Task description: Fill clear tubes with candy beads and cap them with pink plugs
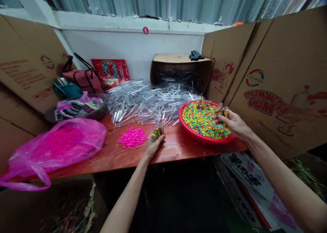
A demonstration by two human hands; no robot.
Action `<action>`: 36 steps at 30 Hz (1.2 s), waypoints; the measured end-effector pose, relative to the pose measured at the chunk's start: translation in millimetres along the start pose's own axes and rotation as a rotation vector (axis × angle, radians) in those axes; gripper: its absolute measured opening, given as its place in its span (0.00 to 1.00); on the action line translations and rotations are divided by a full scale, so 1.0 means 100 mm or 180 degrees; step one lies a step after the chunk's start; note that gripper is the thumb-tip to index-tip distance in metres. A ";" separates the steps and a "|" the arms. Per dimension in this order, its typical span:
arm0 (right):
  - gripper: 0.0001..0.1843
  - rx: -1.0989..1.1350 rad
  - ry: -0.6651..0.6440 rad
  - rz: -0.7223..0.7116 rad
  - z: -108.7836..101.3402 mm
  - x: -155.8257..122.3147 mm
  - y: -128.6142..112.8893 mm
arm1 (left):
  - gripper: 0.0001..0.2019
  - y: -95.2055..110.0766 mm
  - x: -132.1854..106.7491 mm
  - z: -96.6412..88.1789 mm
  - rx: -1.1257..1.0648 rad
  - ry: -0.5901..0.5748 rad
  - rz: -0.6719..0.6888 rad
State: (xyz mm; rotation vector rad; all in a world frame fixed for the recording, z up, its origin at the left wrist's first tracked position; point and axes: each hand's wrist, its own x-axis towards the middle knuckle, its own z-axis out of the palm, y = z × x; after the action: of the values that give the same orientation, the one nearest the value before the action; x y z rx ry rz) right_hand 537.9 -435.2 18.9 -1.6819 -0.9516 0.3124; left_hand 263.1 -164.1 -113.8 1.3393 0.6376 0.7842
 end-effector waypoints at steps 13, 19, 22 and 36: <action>0.17 -0.5817 0.0015 -0.0799 -0.29 -0.81 0.14 | 0.20 -0.08 0.04 -0.03 0.0064 -0.0066 0.0191; 0.18 -0.5955 0.0034 -0.0877 -0.31 -0.79 0.14 | 0.21 -0.08 0.02 -0.03 0.0009 -0.0052 0.0114; 0.19 -0.5899 0.0042 -0.0810 -0.34 -0.77 0.15 | 0.21 -0.08 0.02 -0.03 0.0028 -0.0061 0.0096; 0.24 0.0591 0.0103 0.0252 -0.03 -0.09 -0.06 | 0.20 -0.05 0.02 -0.01 0.0016 -0.0030 0.0082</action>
State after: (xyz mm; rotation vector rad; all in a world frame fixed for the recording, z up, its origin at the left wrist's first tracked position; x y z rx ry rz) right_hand 531.4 -443.1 22.8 -1.5517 -0.8084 0.4127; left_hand 263.9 -162.1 -119.1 1.3574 0.6162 0.7972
